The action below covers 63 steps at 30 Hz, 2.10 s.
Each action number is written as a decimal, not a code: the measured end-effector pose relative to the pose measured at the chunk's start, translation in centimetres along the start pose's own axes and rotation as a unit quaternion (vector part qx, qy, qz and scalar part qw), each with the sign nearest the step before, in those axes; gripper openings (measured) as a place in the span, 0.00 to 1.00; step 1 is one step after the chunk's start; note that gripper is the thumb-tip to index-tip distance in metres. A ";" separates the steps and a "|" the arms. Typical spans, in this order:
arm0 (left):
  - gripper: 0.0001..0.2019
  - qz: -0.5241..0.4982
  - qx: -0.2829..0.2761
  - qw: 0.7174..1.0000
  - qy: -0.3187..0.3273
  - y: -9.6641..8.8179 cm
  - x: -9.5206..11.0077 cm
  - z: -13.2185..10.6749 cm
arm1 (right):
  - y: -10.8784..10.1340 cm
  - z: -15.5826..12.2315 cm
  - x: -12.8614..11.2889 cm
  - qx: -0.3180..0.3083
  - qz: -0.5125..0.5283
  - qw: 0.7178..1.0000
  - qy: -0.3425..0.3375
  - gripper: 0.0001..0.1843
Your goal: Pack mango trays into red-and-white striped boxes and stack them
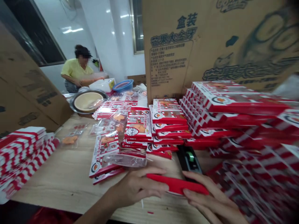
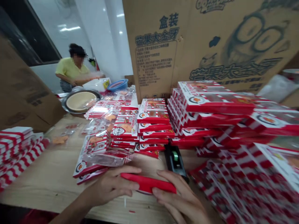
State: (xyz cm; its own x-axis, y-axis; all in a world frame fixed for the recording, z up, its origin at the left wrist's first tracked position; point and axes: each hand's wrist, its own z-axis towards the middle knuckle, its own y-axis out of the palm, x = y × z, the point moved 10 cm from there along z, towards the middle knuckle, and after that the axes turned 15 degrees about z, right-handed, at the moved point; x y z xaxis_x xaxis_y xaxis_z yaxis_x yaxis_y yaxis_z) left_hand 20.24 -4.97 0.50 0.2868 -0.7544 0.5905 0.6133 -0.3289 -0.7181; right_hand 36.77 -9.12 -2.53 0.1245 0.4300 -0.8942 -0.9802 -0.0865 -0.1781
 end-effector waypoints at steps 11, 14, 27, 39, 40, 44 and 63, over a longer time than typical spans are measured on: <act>0.13 0.098 0.196 0.975 -0.048 0.4 -2.9 -0.5 | -10.4 -6.0 7.1 0.402 -0.034 0.901 0.161 0.20; 0.12 0.107 0.193 0.973 -0.063 1.2 -3.0 0.4 | -8.7 -5.6 10.0 0.357 0.023 0.910 0.211 0.22; 0.15 0.143 0.241 0.957 -0.073 2.3 -1.3 0.5 | -7.1 -9.0 12.5 0.378 0.080 0.888 0.250 0.21; 0.08 0.184 0.212 0.954 -0.103 2.0 1.5 1.1 | -6.7 -10.1 13.0 0.457 -0.026 0.859 0.228 0.17; 0.08 0.189 0.213 0.953 -0.102 1.8 1.5 1.2 | -6.7 -10.3 12.5 0.456 -0.023 0.860 0.228 0.18; 0.07 0.196 0.209 0.954 -0.088 1.8 1.4 1.5 | -5.6 -9.7 8.1 0.432 0.025 0.875 0.220 0.19; 0.19 0.355 0.029 0.932 -0.058 2.2 4.1 5.0 | 1.7 -3.1 6.5 0.339 0.118 0.910 0.208 0.25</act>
State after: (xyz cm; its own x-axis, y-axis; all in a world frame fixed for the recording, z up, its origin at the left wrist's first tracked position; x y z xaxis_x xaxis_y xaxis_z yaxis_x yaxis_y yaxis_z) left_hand 26.42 -5.95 3.13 0.7121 -0.7020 0.0114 0.2757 0.2647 -0.9241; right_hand 36.39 -9.26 -9.88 -0.1930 0.0814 -0.9778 -0.8389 0.5032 0.2075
